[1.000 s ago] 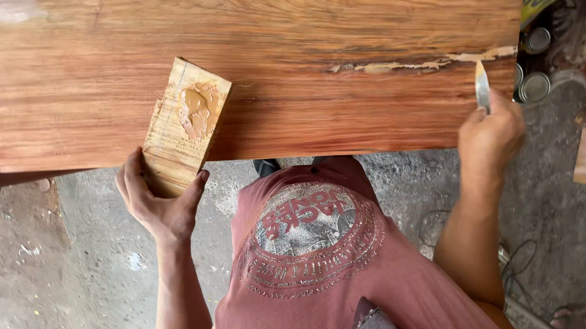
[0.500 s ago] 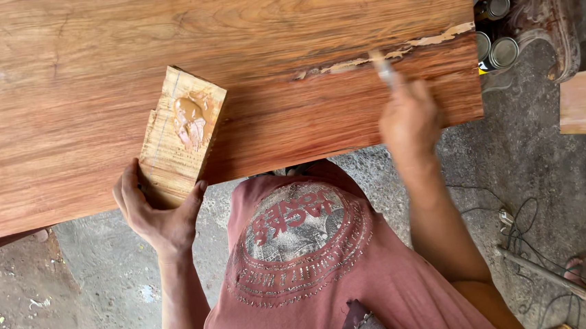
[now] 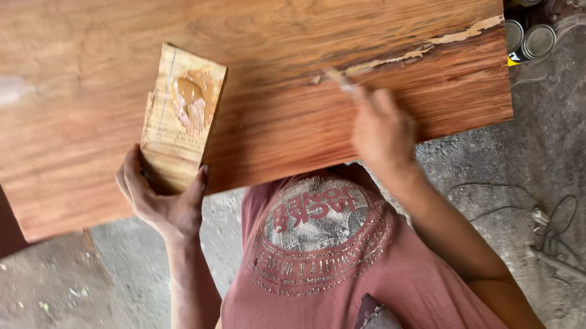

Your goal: The person fills cracks and holes in a wooden furniture panel with wood filler. They scoop filler from a small wooden block with a small spatula and press it into the defects, working along the board and repositioning the panel to reach different damaged spots.

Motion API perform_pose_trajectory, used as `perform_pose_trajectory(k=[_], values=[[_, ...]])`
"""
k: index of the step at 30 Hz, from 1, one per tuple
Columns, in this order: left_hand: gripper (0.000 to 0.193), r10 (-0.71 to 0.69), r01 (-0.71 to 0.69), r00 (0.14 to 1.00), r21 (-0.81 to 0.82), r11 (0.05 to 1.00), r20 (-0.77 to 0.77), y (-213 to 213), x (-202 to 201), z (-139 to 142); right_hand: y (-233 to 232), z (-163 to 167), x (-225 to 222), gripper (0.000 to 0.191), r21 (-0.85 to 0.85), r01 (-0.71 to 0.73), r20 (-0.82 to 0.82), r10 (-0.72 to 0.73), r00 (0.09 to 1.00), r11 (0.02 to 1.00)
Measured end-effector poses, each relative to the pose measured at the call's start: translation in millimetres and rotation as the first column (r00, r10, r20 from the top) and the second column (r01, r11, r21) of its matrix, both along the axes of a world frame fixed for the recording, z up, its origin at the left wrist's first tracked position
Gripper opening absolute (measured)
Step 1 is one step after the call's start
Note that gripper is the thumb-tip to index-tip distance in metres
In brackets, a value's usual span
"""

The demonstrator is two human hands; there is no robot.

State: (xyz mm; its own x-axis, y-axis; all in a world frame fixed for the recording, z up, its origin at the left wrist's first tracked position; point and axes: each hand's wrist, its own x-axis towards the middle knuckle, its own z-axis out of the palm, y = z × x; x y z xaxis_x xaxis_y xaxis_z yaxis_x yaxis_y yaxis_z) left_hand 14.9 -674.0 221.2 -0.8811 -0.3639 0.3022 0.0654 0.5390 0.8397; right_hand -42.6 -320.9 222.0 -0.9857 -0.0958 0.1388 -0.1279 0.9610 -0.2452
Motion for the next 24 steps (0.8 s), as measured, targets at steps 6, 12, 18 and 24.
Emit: perform_pose_trajectory(k=[6, 12, 18, 24], values=[[0.092, -0.028, 0.03, 0.998, -0.045, 0.999, 0.05, -37, -22, -2, 12, 14, 5, 0.033, 0.162, 0.217, -0.073, -0.207, 0.976, 0.963], [0.091, -0.045, 0.047, 0.996, -0.019, 0.999, 0.081, -60, -32, -10, -84, 4, 30, 0.033, -0.159, -0.021, 0.093, 0.036, 0.995, 0.987], [0.096, -0.106, 0.111, 0.991, -0.06, 0.992, 0.076, -65, -34, -12, -58, 29, 56, 0.033, -0.144, 0.188, -0.007, -0.191, 0.982, 0.971], [0.098, -0.099, 0.103, 0.994, -0.102, 0.989, 0.041, -58, -34, -16, -39, 41, 59, 0.031, -0.128, 0.366, -0.098, -0.379, 0.92, 0.922]])
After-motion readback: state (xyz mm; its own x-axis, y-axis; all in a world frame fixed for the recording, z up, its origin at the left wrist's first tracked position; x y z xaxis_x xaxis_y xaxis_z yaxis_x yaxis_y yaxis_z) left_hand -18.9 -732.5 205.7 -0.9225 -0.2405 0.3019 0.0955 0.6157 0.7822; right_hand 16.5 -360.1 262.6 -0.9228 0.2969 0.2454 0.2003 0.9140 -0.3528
